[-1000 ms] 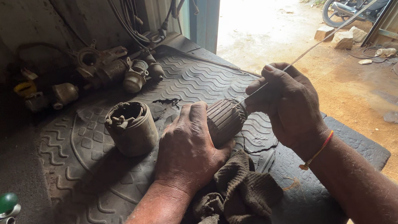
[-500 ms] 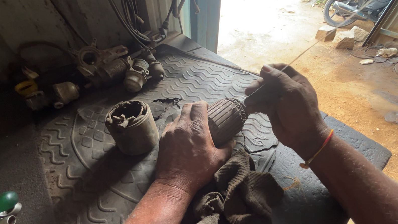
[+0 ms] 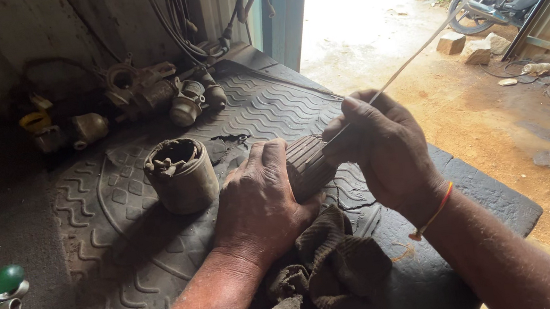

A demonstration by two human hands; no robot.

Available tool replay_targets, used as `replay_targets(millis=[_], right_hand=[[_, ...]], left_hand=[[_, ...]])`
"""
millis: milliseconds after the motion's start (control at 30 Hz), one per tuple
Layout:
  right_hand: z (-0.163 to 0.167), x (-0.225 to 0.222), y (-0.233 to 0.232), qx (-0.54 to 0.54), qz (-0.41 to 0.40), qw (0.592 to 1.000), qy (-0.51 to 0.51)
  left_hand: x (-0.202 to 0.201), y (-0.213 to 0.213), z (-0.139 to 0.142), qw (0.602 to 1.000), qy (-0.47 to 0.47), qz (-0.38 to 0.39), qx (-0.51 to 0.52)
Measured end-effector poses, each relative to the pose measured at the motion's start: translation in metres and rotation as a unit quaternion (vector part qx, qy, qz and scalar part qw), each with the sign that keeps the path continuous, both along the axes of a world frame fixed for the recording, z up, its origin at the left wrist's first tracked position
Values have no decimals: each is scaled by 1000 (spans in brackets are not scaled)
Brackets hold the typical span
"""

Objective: The person uses a metal file to scrape and clean the surface of a cylindrical motor rotor held in the left hand. The person repeatedly files the rotor's grooves and occasionally wipes it with a cloth.

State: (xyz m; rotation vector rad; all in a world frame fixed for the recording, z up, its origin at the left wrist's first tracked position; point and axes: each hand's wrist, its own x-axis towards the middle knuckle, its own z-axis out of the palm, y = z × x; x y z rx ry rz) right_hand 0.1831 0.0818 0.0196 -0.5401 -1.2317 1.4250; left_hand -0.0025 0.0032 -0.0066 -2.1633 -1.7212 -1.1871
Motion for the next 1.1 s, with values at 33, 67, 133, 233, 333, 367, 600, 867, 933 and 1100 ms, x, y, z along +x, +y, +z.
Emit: replay_targets(millis=[33,67,133,233,333,367,600,867,933,1100], right_hand=[[1,0,0,-2,-10,1000,4],[2,1,0,-3,-20,1000,8],[3,1,0,-6,-33,999,8],[2,1,-2,-2,-40,999,-3],[1,-1,-4,6,-30,999,-13],[1,-1,-4,8,-34,999,-14],[1,0,-4,3,-29,1000,4],[1,0,-7,7,-21,1000,1],[1,0,-8,2,-21,1000,-6],[1,-1,-9,-21,-57,998,-9]], left_hand=[[0,0,0,1000,1,-1,7],[0,0,0,1000,1,-1,16],[0,0,0,1000,0,2,19],[1,1,0,1000,2,2,10],[0,0,-1,1000,5,4,14],[0,0,-1,1000,3,2,20],[0,1,-1,1000,9,3,25],[0,2,-3,1000,-6,6,16],[1,3,-3,999,1,7,31],[1,3,-5,999,-4,7,37]])
